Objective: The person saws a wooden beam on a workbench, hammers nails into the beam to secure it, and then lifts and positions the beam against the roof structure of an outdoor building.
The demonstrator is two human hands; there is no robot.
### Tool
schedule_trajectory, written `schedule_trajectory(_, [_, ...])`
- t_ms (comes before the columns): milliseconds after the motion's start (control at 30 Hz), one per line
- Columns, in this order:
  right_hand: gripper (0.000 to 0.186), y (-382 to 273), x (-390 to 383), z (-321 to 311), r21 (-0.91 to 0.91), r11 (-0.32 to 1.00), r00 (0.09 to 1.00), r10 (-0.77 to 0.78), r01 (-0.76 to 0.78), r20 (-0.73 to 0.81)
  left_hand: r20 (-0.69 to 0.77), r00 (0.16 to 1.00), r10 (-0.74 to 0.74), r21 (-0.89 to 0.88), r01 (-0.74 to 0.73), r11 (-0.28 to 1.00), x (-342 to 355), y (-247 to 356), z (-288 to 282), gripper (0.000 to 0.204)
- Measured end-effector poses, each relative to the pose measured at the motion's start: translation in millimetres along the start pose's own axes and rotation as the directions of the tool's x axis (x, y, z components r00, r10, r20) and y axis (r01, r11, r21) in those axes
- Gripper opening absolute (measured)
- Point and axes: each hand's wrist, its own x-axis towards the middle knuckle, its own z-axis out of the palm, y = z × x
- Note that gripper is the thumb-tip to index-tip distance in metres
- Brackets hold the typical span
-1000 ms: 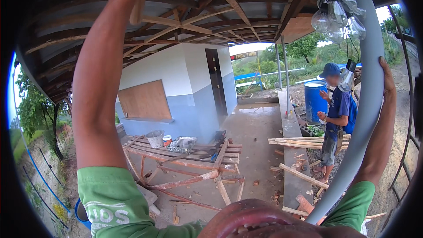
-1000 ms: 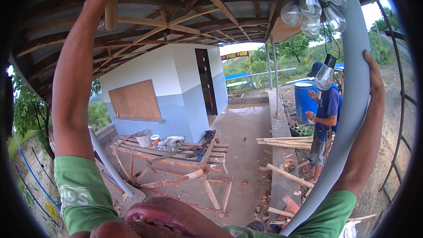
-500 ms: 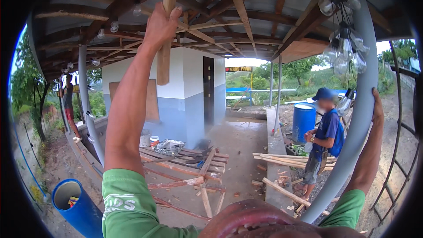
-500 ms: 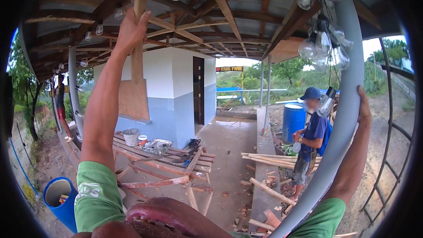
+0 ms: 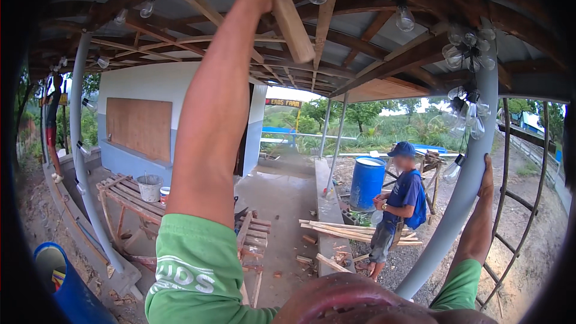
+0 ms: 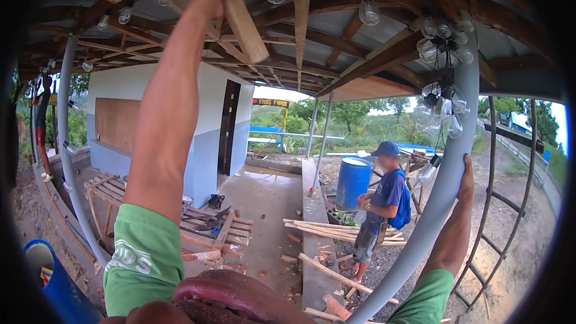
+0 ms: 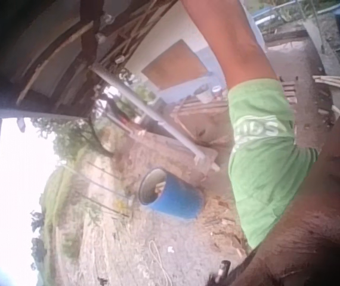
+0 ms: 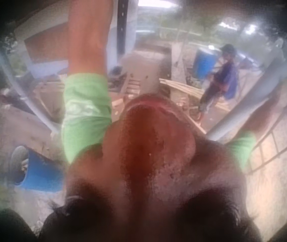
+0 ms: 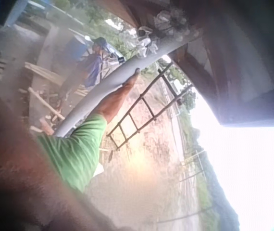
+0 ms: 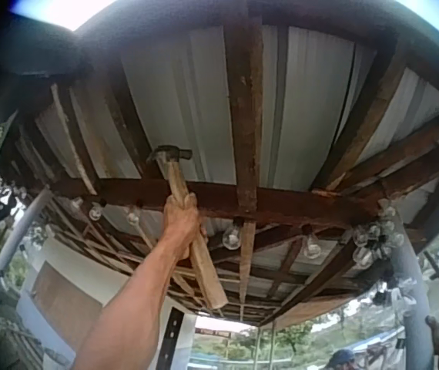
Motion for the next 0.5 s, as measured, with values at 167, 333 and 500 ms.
schedule_trajectory(167, [0.076,7.1,4.7,-11.9,0.03,0.999,0.999,0.01,-0.012,0.049,0.3,0.94,-0.162,0.12,0.131,0.984,9.3,-32.7,2.9,0.025])
schedule_trajectory(333, [0.077,3.1,-2.9,-2.4,0.028,0.999,0.999,-0.027,0.027,0.017,-0.047,0.997,0.059,-0.051,-0.061,0.997,8.2,12.6,-22.1,0.045])
schedule_trajectory(500, [0.077,1.0,-1.3,6.4,0.026,1.0,0.999,-0.01,0.009,0.044,0.44,0.887,-0.141,0.05,0.132,0.99,19.2,-40.2,17.1,0.027])
